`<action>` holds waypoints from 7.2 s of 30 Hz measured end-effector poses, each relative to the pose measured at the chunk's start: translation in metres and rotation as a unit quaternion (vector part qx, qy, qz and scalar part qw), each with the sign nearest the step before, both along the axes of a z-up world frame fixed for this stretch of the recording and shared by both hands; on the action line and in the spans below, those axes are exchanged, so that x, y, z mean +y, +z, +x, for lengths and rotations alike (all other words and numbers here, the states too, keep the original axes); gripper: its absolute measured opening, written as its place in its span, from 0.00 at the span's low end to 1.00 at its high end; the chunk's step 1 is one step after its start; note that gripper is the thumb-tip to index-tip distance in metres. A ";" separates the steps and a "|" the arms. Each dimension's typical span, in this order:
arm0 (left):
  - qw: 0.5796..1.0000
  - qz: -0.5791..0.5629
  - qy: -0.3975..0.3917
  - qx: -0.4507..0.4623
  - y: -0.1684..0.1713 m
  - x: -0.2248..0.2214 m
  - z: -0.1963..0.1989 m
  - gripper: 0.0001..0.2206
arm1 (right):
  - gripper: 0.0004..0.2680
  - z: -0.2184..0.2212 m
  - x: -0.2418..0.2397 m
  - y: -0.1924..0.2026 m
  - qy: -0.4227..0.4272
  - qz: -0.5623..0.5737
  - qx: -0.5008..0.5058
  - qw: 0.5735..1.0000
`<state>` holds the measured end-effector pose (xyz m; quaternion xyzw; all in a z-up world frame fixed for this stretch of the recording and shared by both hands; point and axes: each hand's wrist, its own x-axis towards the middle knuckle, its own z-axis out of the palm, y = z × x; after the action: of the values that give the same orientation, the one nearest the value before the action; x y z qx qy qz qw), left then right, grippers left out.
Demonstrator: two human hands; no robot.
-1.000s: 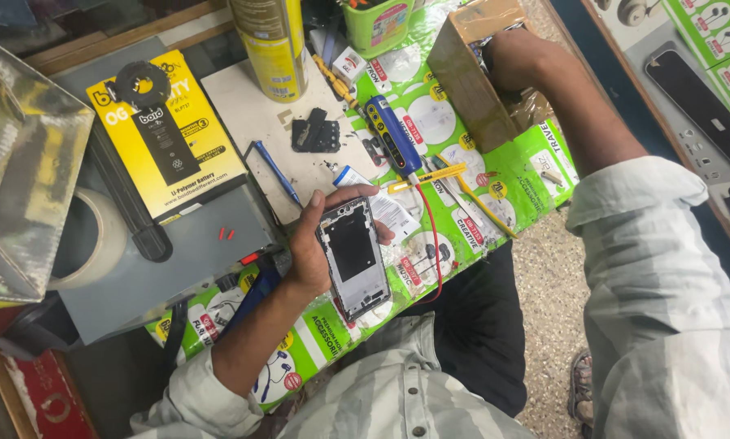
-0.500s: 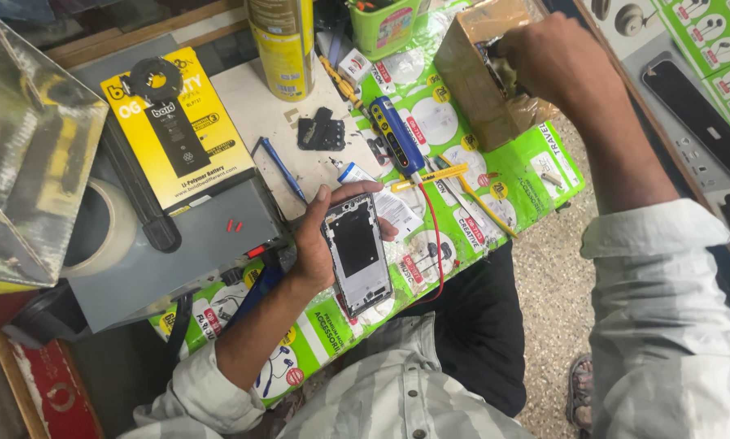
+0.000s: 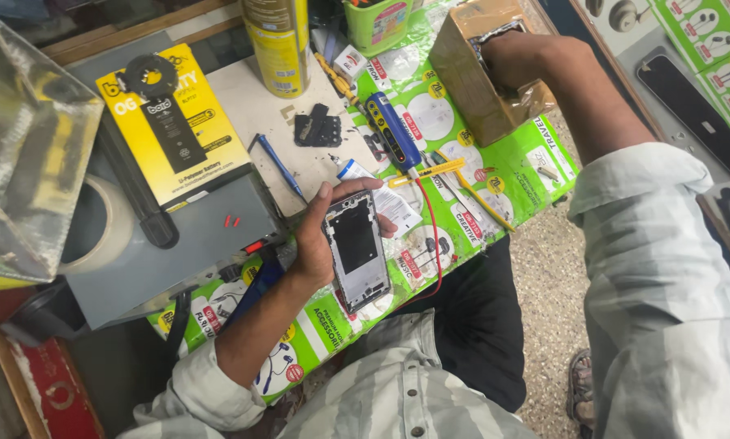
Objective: The person applies adhesive from a tube along the inner edges of a disassembled smartphone frame. They rotate the phone to cover multiple sides and continue applying adhesive in a continuous line around the perimeter.
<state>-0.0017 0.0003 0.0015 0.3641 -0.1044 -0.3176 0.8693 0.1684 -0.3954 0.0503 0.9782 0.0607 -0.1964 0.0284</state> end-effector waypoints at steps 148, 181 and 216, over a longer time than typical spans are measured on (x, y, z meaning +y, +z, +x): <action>0.992 -0.078 0.094 -0.035 -0.014 -0.010 -0.018 0.38 | 0.23 -0.293 0.283 -0.125 -0.239 0.782 -0.304 0.488; 0.993 -0.052 0.093 -0.059 -0.012 -0.007 -0.017 0.37 | 0.18 -0.295 0.288 -0.116 -0.186 0.777 -0.301 0.521; 0.977 0.182 -0.115 -0.003 -0.015 0.000 0.021 0.43 | 0.18 -0.262 0.235 -0.153 -0.208 0.766 -0.393 0.463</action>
<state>0.0197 0.0006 -0.0133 0.5025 -0.0885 -0.4280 0.7459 -0.0939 -0.1599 -0.1026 0.5649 -0.0364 0.3338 -0.7537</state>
